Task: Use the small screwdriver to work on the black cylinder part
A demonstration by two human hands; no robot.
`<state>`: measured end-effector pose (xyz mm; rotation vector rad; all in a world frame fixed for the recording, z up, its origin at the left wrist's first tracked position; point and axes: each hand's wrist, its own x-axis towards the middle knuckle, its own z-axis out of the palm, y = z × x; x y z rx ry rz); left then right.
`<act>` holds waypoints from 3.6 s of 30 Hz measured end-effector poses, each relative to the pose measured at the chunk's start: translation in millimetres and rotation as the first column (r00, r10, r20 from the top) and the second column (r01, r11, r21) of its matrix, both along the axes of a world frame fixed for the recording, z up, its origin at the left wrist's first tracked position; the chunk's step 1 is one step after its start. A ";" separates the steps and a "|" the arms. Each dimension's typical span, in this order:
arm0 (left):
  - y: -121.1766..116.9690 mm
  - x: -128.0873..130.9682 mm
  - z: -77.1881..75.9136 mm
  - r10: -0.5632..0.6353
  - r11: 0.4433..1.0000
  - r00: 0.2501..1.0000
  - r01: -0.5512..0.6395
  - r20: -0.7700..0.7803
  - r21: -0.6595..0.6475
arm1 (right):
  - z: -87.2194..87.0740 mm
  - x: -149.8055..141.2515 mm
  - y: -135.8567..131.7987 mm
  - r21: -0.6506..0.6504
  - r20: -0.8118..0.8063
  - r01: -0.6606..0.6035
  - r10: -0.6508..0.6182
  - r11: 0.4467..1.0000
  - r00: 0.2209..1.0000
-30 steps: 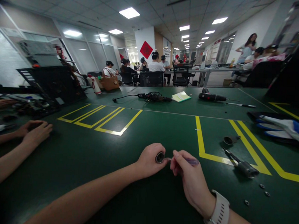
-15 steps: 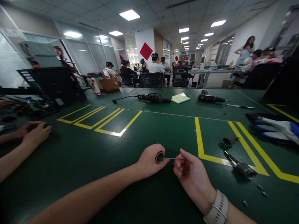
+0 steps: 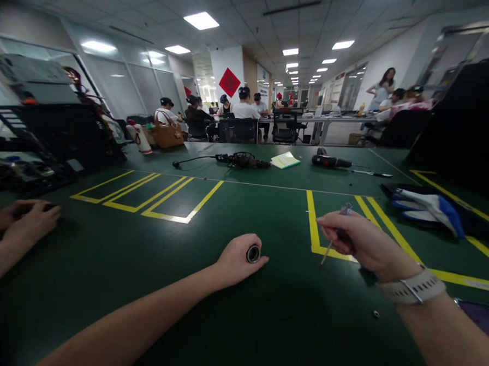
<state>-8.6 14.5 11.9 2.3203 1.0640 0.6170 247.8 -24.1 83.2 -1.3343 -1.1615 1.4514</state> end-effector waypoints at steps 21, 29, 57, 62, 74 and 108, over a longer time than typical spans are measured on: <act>-2.8 1.5 9.4 -0.016 0.999 0.995 0.010 -0.095 -0.054 | 9.6 42.4 -7.7 0.001 0.567 -0.183 0.150 0.983 0.810; -3.7 2.5 8.7 -0.005 0.999 0.995 0.001 -0.101 -0.044 | -11.7 53.1 -19.8 -0.195 0.488 -0.080 0.167 0.978 0.856; -2.8 7.0 5.2 0.022 1.000 0.992 -0.021 -0.121 0.007 | -92.7 -23.4 -83.3 0.247 0.328 0.025 -0.108 0.969 0.938; -1.5 6.5 0.5 0.082 0.995 0.989 -0.074 -0.124 0.073 | -69.8 -79.1 -47.1 0.214 0.127 0.086 -0.115 0.973 0.985; -1.8 1.2 -2.3 -0.179 0.972 0.979 0.161 0.095 0.171 | -65.1 -93.4 -35.0 -0.062 -0.439 0.135 -0.148 0.989 0.886; 0.1 -1.1 -3.4 -0.368 0.918 0.920 0.336 0.137 0.210 | -43.4 -89.2 -55.4 0.173 0.332 -0.100 0.037 0.980 0.943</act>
